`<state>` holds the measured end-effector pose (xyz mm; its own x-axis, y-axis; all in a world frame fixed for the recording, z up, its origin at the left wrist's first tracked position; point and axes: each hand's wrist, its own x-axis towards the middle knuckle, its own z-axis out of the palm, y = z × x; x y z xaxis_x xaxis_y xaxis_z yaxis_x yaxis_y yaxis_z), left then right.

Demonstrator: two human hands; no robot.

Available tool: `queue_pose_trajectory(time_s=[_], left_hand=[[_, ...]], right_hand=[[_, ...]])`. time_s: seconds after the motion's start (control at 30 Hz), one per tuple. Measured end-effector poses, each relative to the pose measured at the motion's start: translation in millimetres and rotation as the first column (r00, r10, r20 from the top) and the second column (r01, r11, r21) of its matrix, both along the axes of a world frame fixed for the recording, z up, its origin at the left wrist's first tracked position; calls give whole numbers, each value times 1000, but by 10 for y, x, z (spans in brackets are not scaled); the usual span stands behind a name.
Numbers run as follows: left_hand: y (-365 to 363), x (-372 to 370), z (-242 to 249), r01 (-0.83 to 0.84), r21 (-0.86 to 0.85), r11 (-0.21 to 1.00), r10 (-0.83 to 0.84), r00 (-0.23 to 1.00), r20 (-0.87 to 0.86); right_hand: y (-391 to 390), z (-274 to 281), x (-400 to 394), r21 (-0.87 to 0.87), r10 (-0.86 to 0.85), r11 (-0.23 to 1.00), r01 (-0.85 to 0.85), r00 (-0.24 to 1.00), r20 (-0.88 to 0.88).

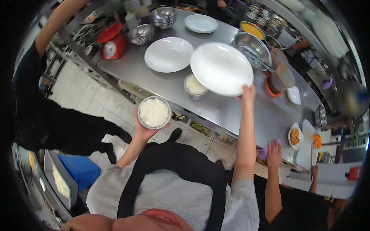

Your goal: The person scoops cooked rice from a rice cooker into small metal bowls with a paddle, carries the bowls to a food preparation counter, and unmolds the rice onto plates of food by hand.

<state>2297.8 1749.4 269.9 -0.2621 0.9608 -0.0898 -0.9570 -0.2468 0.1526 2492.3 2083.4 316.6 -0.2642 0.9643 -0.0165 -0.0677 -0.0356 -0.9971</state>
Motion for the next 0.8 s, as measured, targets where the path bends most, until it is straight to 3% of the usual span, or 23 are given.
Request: queue_pose_trajectory(time_s=[0.07, 0.13, 0.17, 0.27, 0.4, 0.47, 0.5, 0.57, 0.6, 0.7, 0.73, 0.8], left_hand=[[-316, 106, 3, -95, -2, 995, 95, 995, -42], [-594, 215, 11, -242, -21, 970, 240, 968, -68], [-753, 286, 25, -270, -23, 963, 267, 961, -78], [-1204, 463, 112, -475, -68, 877, 461, 874, -153], [-1727, 605, 95, -622, -81, 778, 612, 781, -122], [-1914, 633, 74, -687, -114, 717, 674, 726, -138], [-1988, 632, 65, -724, -138, 676, 708, 690, -151], [-2138, 569, 51, -723, -139, 677, 714, 690, -116], [-2195, 498, 41, -732, -129, 669, 728, 680, -81], [-2337, 218, 28, -693, -95, 715, 695, 719, -15], [-2388, 94, 28, -683, -88, 726, 684, 729, -17], [-2444, -182, 24, -631, -52, 774, 629, 775, -61]], right_hand=[[231, -28, -663, 55, 280, 959, -276, 958, -64], [275, -88, -1388, 77, 254, 964, -255, 967, 28], [256, -103, -1672, 58, 230, 968, -242, 959, 167], [163, -247, -2228, 108, 266, 950, -292, 941, 209], [191, -515, -2497, 121, 215, 959, -257, 934, 287], [265, -553, -2535, 137, 175, 947, -290, 825, 537], [343, -677, -2597, 129, 182, 947, -295, 822, 539], [366, -793, -2629, 408, -101, 797, -445, 568, 817], [317, -765, -2658, 341, -92, 833, -436, 498, 862], [109, -684, -2677, 343, -138, 850, -400, 460, 877], [-3, -670, -2711, 348, -147, 855, -385, 463, 874], [-192, -595, -2801, -52, 103, 995, -89, 811, 576]])
